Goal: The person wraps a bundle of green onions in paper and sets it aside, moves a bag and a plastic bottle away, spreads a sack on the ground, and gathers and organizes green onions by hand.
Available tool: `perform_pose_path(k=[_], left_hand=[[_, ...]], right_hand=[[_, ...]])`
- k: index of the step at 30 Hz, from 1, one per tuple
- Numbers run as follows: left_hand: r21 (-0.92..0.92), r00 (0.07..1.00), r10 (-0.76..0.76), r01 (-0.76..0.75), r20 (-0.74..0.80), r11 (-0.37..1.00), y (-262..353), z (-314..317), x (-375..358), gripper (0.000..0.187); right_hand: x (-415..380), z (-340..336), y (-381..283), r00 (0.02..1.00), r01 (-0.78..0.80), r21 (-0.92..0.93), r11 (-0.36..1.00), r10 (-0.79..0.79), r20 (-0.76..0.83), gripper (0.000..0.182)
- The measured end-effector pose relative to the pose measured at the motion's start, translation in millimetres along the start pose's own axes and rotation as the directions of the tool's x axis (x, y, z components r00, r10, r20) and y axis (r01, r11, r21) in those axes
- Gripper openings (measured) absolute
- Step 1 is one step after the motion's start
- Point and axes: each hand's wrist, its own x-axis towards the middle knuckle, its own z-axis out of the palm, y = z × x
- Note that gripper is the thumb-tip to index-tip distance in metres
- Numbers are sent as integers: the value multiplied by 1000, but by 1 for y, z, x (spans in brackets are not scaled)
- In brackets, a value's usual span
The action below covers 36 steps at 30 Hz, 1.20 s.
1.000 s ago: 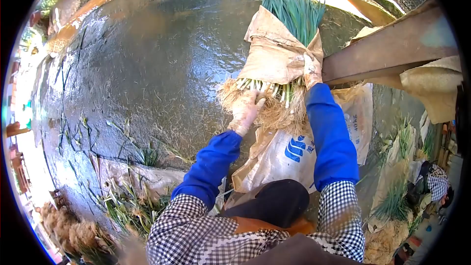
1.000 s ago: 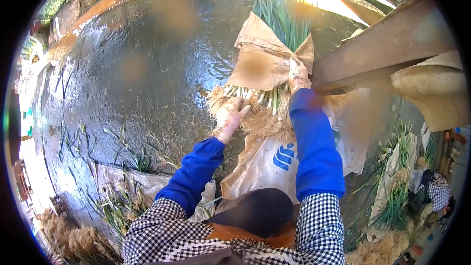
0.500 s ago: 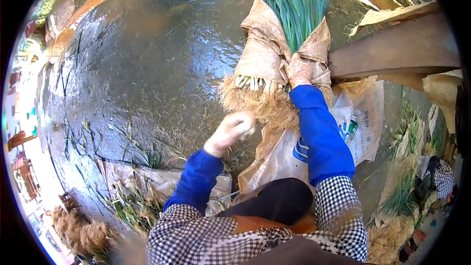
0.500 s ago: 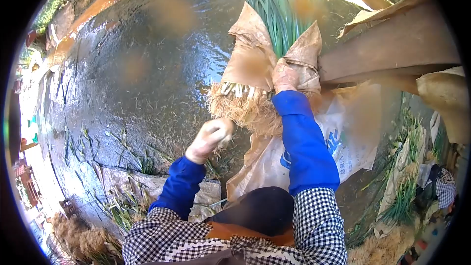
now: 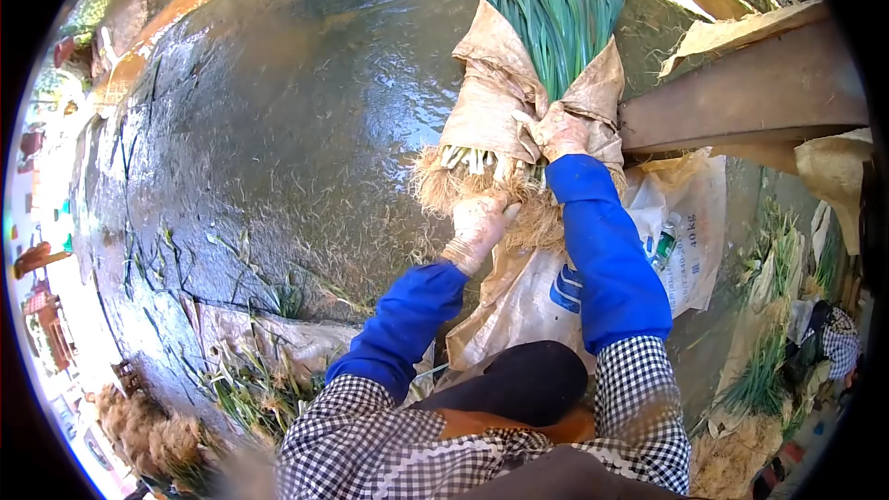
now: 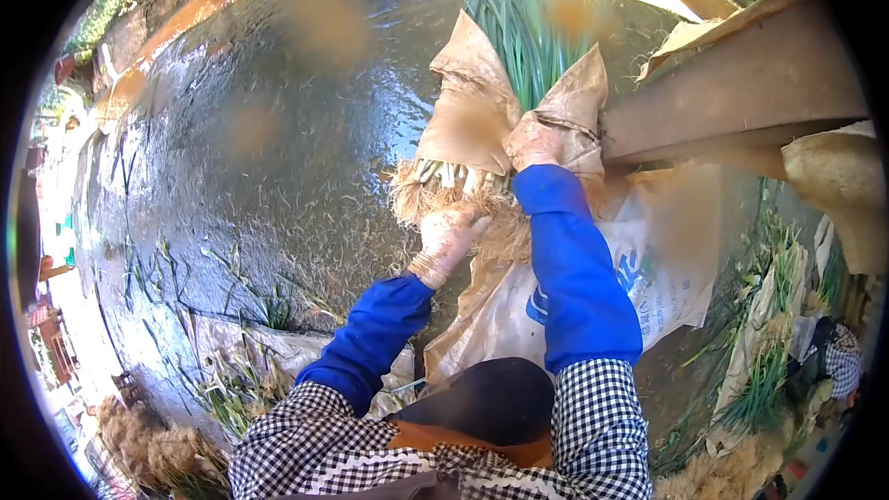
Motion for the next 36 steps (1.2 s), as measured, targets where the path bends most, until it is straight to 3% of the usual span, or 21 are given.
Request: perform_pose_path(k=[5, 8, 9, 12, 13, 15, 17, 18, 19, 20, 21, 23, 25, 27, 29, 31, 32, 33, 34, 35, 36], left_hand=[[-353, 982, -28, 94, 187, 931, -8, -2, 1, 28], [-812, 901, 3, 389, 434, 436, -1, -33, -5, 29], [-809, 900, 3, 391, 436, 439, 7, -45, -12, 29], [-888, 741, 527, 207, 416, 410, 19, -61, -41, 24], [-913, 683, 636, 118, 359, 389, 20, -61, -52, 21], [-764, 486, 633, 123, 603, 633, 1, -53, -88, 21], [-410, 477, 453, -199, 753, 890, -50, -21, -132, 30], [-27, 510, 123, -191, 851, 981, -65, -33, -129, 33], [359, 529, -224, -166, 818, 918, -82, -46, -119, 37], [383, 728, -351, 131, 589, 914, -98, -60, -104, 31], [112, 984, -169, 163, 54, 980, -128, -47, -101, 31], [81, 958, -44, 69, -284, 994, -105, -72, -50, 45], [0, 933, -9, 10, -359, 1000, -88, -67, -9, 34], [154, 997, 37, -27, -68, 988, -94, -46, 10, 24], [152, 992, 12, 7, -125, 988, -94, -36, 8, 11], [-324, 983, -130, 166, 129, 932, -84, -56, -6, 9], [-529, 935, -160, 313, 315, 789, -78, -66, -20, 8], [-562, 874, -60, 361, 482, 744, -70, -84, -32, 11], [-755, 850, 254, 226, 462, 616, -81, -81, -49, 11], [-692, 657, 356, 361, 664, 625, -85, -77, -65, 14], [-611, 479, 438, 302, 761, 732, -83, -73, -81, 19]], right_hand=[[18, 12, 6, 1000, 21, -53, 998, -21, 6, 88], [15, 11, 0, 1000, -9, -89, 996, 8, -13, 86], [16, 13, 0, 1000, -10, -86, 996, 9, -12, 86], [17, 17, 2, 999, -17, -95, 995, 14, -34, 86], [14, 9, 0, 999, -22, -101, 995, 25, 32, 71], [10, -2, -6, 995, -13, -108, 994, 24, 93, 56], [6, -5, -7, 994, -32, -125, 992, 45, 100, 65], [9, -2, -5, 994, -26, -119, 992, 39, 103, 74], [8, -1, -5, 997, -17, -142, 990, 27, 70, 83], [9, -2, -5, 997, -11, -122, 992, 20, 72, 84], [8, -2, -4, 997, -13, -102, 995, 21, 76, 86], [10, 1, -4, 999, 3, -95, 995, 2, 52, 85], [7, -3, -5, 999, -29, -130, 991, 33, 27, 84], [7, -3, -4, 998, -23, -119, 993, 30, 63, 85], [8, 0, -3, 999, -24, -113, 993, 28, 34, 86], [5, -4, -4, 997, -44, -107, 993, 50, 55, 88], [3, -6, -4, 998, -29, -99, 995, 34, 55, 88], [4, -7, -4, 999, -11, -92, 996, 15, 50, 88], [7, -3, -2, 999, -5, -101, 995, 10, 50, 90], [9, 0, 0, 999, -13, -99, 995, 18, 49, 90], [9, 1, 0, 998, -5, -110, 994, 11, 55, 85]])
